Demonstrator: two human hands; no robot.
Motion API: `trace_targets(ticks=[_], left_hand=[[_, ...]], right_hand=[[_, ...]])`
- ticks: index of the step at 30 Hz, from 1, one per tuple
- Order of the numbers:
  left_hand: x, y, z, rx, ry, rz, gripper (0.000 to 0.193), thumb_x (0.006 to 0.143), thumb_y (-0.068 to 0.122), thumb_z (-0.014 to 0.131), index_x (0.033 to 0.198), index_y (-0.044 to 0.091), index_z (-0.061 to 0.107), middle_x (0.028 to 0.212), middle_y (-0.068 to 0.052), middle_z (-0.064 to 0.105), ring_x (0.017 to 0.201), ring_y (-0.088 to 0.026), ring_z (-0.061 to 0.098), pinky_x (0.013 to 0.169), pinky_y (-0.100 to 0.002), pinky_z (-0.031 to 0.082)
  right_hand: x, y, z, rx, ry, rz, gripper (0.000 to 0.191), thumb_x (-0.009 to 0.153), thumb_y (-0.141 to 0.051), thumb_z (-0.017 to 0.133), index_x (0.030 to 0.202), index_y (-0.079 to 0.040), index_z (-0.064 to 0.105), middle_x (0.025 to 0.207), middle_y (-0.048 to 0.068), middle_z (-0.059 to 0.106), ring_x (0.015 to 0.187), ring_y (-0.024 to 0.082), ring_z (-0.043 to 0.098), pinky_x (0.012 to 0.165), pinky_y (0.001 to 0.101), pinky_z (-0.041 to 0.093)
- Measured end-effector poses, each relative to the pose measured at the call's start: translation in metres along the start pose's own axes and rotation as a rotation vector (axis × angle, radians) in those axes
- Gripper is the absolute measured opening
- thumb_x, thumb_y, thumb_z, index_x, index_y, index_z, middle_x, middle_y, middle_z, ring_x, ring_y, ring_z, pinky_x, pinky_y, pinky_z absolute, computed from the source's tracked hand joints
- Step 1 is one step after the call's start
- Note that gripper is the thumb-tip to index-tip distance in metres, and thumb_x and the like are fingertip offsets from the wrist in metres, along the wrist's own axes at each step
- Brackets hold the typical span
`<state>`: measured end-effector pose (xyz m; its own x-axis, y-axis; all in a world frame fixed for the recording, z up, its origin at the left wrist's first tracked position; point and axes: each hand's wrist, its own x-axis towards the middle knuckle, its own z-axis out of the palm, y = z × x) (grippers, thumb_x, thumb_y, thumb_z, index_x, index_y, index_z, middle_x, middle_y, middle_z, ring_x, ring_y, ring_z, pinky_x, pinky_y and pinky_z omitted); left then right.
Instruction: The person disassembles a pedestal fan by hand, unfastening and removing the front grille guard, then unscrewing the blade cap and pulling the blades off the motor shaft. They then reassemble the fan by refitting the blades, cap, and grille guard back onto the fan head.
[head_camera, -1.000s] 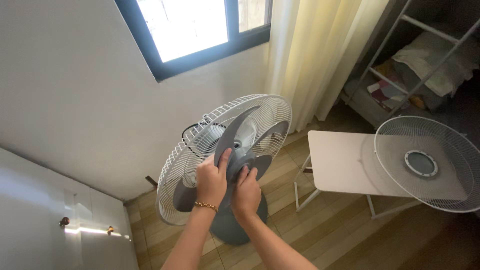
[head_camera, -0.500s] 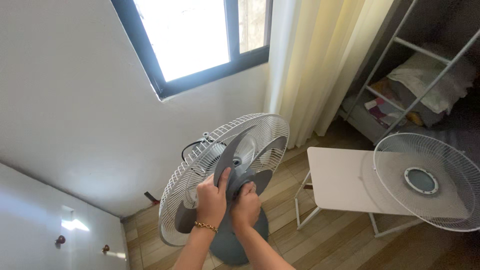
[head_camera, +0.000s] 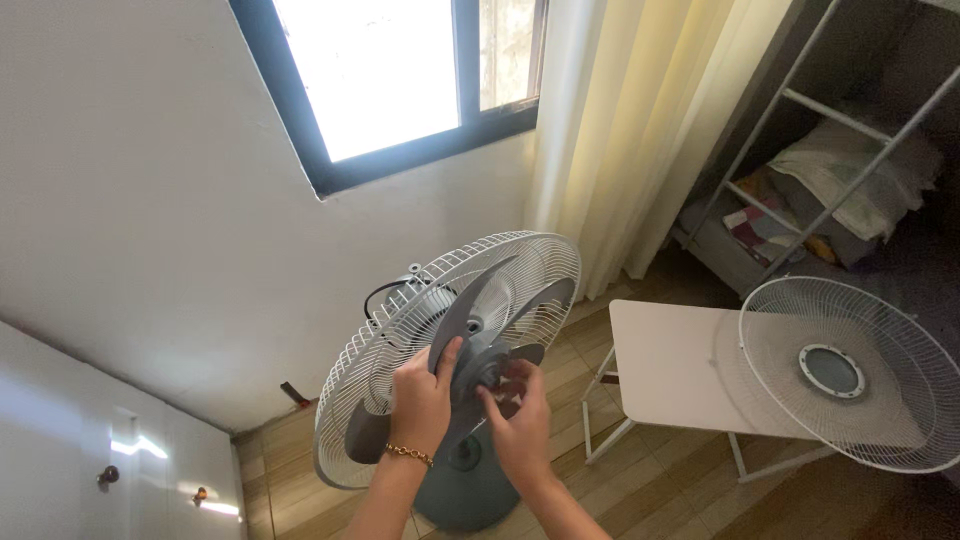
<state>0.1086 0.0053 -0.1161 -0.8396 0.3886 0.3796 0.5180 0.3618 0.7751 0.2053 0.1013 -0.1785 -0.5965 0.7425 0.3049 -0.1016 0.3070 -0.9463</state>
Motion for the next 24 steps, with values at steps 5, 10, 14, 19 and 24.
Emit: trace_targets(ticks=[5, 10, 14, 19, 24], left_hand=[[0.002, 0.000, 0.001, -0.014, -0.009, -0.078, 0.049, 0.099, 0.041, 0.060, 0.086, -0.006, 0.070, 0.066, -0.023, 0.062, 0.060, -0.041, 0.058, 0.060, -0.045, 0.049], [0.001, -0.001, -0.001, -0.002, -0.050, -0.115, 0.048, 0.100, 0.040, 0.058, 0.086, -0.004, 0.071, 0.066, -0.020, 0.063, 0.057, -0.036, 0.062, 0.058, -0.043, 0.049], [0.001, 0.000, -0.001, -0.044, 0.005, -0.017, 0.048, 0.100, 0.038, 0.058, 0.087, -0.005, 0.072, 0.067, -0.020, 0.064, 0.057, -0.035, 0.061, 0.058, -0.042, 0.049], [0.001, 0.002, 0.001, -0.014, 0.002, -0.063, 0.050, 0.099, 0.041, 0.058, 0.085, -0.005, 0.071, 0.066, -0.019, 0.065, 0.057, -0.034, 0.063, 0.058, -0.042, 0.050], [0.003, 0.002, 0.001, 0.045, -0.085, -0.177, 0.053, 0.101, 0.044, 0.055, 0.082, -0.003, 0.071, 0.066, -0.017, 0.065, 0.058, -0.033, 0.066, 0.059, -0.043, 0.052]], right_hand=[[0.003, -0.014, -0.004, -0.179, -0.121, 0.117, 0.035, 0.084, -0.016, 0.076, 0.111, 0.000, 0.061, 0.098, 0.015, 0.073, 0.085, 0.026, 0.073, 0.075, 0.0363, 0.058], [0.002, -0.007, -0.005, -0.411, -0.120, -0.123, 0.042, 0.088, -0.024, 0.077, 0.113, 0.005, 0.059, 0.105, 0.023, 0.069, 0.096, 0.042, 0.069, 0.077, 0.0467, 0.055], [0.003, 0.000, -0.007, -0.372, -0.155, -0.056, 0.032, 0.096, -0.027, 0.066, 0.107, 0.003, 0.064, 0.094, 0.022, 0.071, 0.086, 0.041, 0.068, 0.070, 0.0462, 0.052], [0.014, 0.008, -0.002, -0.207, -0.216, 0.264, 0.038, 0.100, -0.034, 0.058, 0.092, 0.002, 0.065, 0.074, 0.020, 0.065, 0.065, 0.032, 0.058, 0.064, 0.0425, 0.047], [0.019, 0.009, -0.003, -0.148, -0.250, 0.351, 0.042, 0.105, -0.036, 0.052, 0.094, 0.002, 0.065, 0.073, 0.014, 0.065, 0.066, 0.022, 0.058, 0.065, 0.0386, 0.048]])
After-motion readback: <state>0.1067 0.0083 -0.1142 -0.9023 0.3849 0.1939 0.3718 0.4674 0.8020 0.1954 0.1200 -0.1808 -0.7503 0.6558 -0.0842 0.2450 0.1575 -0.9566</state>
